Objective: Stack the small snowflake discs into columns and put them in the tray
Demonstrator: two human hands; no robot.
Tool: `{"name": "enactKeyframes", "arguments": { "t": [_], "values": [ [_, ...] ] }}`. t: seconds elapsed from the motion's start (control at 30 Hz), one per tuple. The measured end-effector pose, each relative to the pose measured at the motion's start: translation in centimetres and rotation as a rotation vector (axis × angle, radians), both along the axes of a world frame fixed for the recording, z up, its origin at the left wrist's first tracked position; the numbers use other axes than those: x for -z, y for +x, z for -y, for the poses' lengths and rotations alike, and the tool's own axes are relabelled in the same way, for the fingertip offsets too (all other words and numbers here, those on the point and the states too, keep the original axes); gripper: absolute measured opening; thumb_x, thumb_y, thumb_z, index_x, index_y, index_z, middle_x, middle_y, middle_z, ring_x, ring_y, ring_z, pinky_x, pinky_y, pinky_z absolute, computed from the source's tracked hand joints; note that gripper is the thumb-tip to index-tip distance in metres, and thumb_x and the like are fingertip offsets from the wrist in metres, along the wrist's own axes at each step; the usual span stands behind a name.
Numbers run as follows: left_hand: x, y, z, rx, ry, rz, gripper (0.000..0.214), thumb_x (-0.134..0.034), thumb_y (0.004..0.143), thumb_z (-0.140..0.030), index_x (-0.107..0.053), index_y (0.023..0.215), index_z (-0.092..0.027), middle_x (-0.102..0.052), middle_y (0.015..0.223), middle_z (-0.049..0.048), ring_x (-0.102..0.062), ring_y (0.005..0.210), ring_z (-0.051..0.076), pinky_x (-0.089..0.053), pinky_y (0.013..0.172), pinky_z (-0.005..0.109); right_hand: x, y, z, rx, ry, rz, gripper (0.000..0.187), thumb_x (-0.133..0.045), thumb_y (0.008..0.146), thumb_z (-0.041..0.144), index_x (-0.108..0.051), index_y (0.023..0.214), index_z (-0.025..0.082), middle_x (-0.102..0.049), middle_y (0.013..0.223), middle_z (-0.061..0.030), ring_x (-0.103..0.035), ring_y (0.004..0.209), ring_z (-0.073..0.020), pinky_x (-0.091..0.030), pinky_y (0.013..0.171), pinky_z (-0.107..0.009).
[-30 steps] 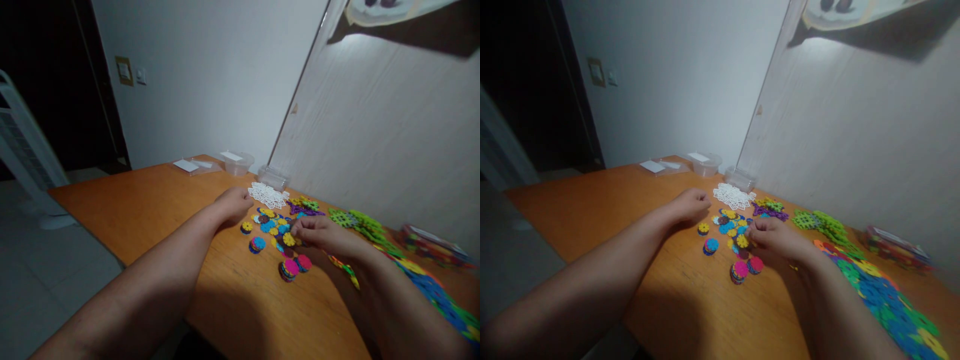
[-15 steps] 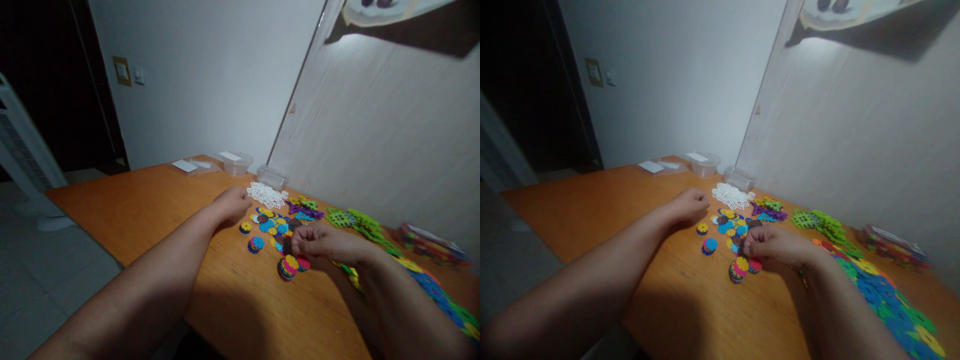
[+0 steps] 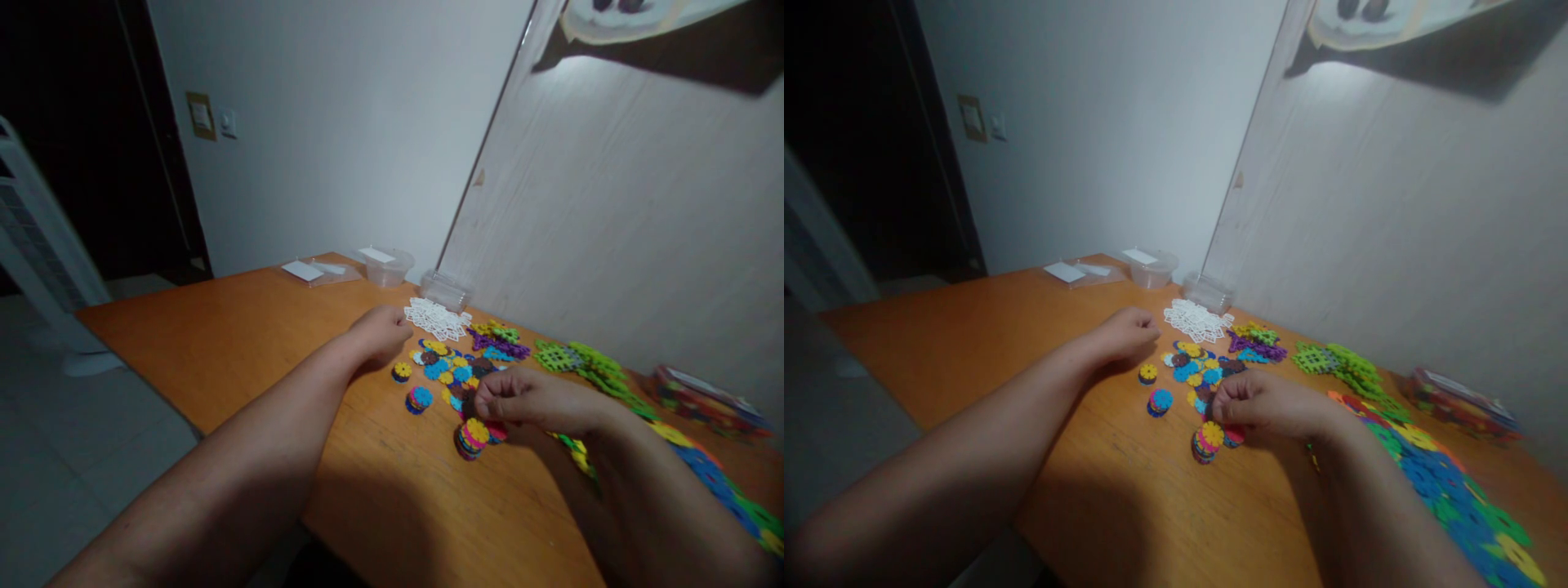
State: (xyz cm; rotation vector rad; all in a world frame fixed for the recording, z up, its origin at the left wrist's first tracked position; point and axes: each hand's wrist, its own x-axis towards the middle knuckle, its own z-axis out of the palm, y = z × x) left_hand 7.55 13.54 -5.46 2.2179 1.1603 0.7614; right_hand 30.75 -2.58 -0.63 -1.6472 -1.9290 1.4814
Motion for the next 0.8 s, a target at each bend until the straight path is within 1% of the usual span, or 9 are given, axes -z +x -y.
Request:
{"name": "enactKeyframes", "arguments": {
  "t": [0.2,0.37,0.57,0.8],
  "values": [
    [0.06,0.01,-0.01,-0.008,0.003,0.017,0.016,-0.055,0.071,-0.025,-0.052,0.058,-0.017,-0.047,0.056,-0.0003,-0.039,0.056,0.012,-0.022,0.052,0.027,-0.12,0.02,0.01,-0.01,0.013,0.01,0.032,-0.062,0.085,0.047,-0.064,0.079,0.016,-0.057,0.066,0.0001,-0.047,0.055,-0.0094,-0.036,0.05,-0.022],
    [0.09,0.02,-0.16,-0.001,0.014,0.045,0.016,-0.057,0.069,-0.024,-0.051,0.056,-0.017,-0.044,0.054,-0.0009,-0.037,0.056,0.012,-0.021,0.052,0.027,0.08,0.07,-0.11,-0.027,-0.007,0.04,0.032,-0.062,0.086,0.048,-0.062,0.076,0.017,-0.052,0.062,0.0027,-0.043,0.052,-0.0081,-0.034,0.049,-0.021],
    [-0.03,-0.03,0.12,0.005,0.008,0.03,0.017,-0.055,0.072,-0.025,-0.05,0.057,-0.017,-0.044,0.055,-0.0006,-0.037,0.055,0.011,-0.021,0.052,0.027,0.03,0.07,-0.13,-0.016,-0.007,0.05,0.028,-0.063,0.086,0.044,-0.066,0.081,0.016,-0.055,0.064,0.0014,-0.045,0.054,-0.0085,-0.034,0.049,-0.021],
    [0.0,-0.12,0.16,0.002,-0.003,0.035,0.014,-0.055,0.071,-0.024,-0.052,0.059,-0.017,-0.045,0.056,-0.0007,-0.038,0.057,0.012,-0.023,0.053,0.027,-0.27,-0.05,0.0,0.023,0.034,0.036,0.034,-0.065,0.083,0.047,-0.071,0.087,0.014,-0.06,0.068,-0.0011,-0.045,0.056,-0.0089,-0.033,0.05,-0.021]
  ]
}}
